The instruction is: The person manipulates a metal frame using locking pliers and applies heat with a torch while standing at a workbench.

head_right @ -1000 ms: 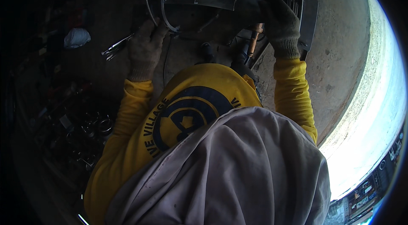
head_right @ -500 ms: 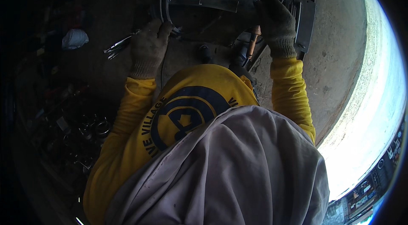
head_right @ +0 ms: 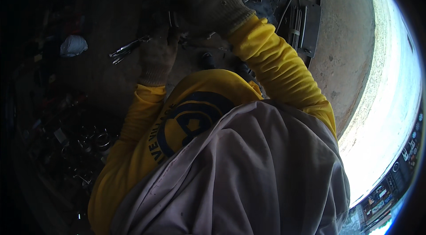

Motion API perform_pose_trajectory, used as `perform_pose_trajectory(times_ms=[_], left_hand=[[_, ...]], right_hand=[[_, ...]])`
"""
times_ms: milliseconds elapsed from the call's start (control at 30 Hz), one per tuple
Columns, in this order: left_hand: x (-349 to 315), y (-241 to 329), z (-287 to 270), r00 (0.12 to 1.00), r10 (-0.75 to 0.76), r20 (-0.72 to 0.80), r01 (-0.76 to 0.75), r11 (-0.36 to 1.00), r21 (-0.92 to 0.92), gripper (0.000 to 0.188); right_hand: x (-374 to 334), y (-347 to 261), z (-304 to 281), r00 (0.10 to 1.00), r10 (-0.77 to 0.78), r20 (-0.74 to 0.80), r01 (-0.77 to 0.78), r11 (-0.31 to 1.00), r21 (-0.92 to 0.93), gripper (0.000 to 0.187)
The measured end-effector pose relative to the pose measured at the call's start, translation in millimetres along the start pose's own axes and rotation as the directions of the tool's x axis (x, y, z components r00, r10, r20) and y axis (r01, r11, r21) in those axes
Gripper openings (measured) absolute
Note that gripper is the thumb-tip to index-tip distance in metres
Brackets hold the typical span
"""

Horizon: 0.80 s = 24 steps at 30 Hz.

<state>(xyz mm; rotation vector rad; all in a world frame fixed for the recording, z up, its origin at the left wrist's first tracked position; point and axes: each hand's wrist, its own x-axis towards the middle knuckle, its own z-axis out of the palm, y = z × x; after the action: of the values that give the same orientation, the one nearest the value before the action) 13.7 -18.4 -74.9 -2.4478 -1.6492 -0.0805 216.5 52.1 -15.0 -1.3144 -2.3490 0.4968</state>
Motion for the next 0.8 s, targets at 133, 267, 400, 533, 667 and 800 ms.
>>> perform_pose_trajectory(times_ms=[133, 267, 400, 533, 667, 800], left_hand=[[2.0, -0.8, 0.1, 0.994, 0.073, -0.079, -0.065, 0.993, 0.096, 0.031], [-4.1, -7.9, 10.5, 0.983, 0.093, -0.161, -0.105, 0.992, -0.067, 0.037], [-4.5, 0.8, 3.8, 0.988, -0.065, -0.14, 0.001, 0.91, -0.414, 0.033], [-11.7, 8.3, -10.1, 0.94, -0.339, -0.036, 0.148, 0.502, -0.852, 0.031], [-20.2, -5.6, 8.8, 0.975, -0.22, -0.025, 0.118, 0.61, -0.784, 0.029], [-15.9, -11.0, 21.5, 0.938, 0.11, -0.327, -0.225, 0.915, -0.336, 0.023]], right_hand=[[12.7, -2.9, 15.8, 0.991, 0.071, 0.113, -0.061, 0.994, -0.088, 0.034], [8.1, -3.9, 6.7, 0.995, 0.04, 0.089, -0.034, 0.997, -0.072, 0.034], [10.8, 5.5, 8.3, 0.992, -0.126, 0.003, 0.125, 0.987, -0.101, 0.039], [12.0, 9.4, 8.1, 0.943, -0.32, -0.091, 0.307, 0.942, -0.134, 0.043], [14.6, 13.2, 13.9, 0.911, -0.383, -0.153, 0.375, 0.924, -0.082, 0.043], [17.8, 15.5, 19.4, 0.956, -0.283, -0.079, 0.274, 0.956, -0.105, 0.044]])
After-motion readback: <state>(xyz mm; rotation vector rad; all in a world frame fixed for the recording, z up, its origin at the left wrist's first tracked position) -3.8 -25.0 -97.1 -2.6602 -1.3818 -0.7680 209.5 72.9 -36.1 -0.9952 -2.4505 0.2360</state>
